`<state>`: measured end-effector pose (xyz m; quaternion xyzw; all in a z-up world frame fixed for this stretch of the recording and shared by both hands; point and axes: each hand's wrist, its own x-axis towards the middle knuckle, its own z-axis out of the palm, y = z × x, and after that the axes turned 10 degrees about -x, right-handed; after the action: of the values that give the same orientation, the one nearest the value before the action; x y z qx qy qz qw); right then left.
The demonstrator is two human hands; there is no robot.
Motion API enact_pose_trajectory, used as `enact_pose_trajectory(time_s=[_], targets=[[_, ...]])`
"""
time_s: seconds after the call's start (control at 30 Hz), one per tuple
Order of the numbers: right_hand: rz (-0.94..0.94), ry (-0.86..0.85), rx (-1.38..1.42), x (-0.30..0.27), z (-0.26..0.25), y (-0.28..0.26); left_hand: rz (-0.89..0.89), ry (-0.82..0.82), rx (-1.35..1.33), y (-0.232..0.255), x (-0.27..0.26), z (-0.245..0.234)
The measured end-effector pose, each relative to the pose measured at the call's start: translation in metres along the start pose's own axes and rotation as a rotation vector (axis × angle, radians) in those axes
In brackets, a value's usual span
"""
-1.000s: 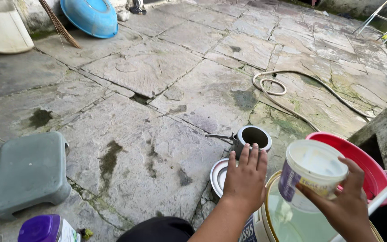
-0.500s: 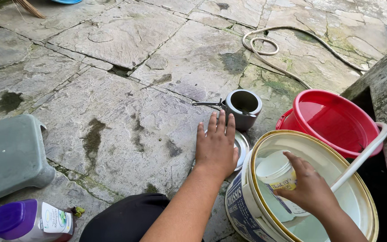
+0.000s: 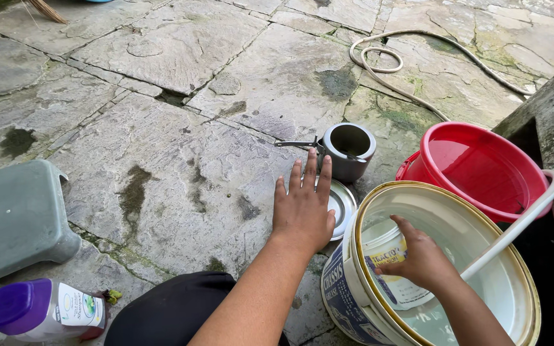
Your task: The person touches the base of a tree, pours water from a small container into a bucket, and wipes the edge of the bucket with their hands.
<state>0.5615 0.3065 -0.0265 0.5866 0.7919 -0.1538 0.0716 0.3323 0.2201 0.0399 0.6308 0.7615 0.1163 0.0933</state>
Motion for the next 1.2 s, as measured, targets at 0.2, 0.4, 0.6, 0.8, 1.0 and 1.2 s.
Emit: enact_pose_trajectory(time_s=[0.2, 0.4, 0.6, 0.8, 1.0, 1.2], targets=[[0.01, 0.063, 0.026, -0.003, 0.008, -0.005, -0.005, -0.107, 0.058, 0.002, -0.002, 0.001], [-0.011, 0.117, -0.024, -0.002, 0.012, -0.004, -0.03, -0.143, 0.036, 0.004, -0.004, -0.002], [0.017, 0.106, -0.046, 0.001, 0.012, -0.002, -0.045, -0.159, 0.025, 0.006, -0.006, -0.003], [0.044, 0.083, -0.073, 0.002, 0.011, -0.005, -0.054, -0.181, 0.017, 0.006, -0.005, -0.004], [0.087, 0.04, -0.061, 0.003, 0.011, -0.005, -0.059, -0.202, 0.022, 0.005, -0.008, -0.005], [0.002, 0.063, 0.013, 0.012, 0.023, 0.008, -0.074, -0.324, 0.007, 0.001, -0.01, 0.003]])
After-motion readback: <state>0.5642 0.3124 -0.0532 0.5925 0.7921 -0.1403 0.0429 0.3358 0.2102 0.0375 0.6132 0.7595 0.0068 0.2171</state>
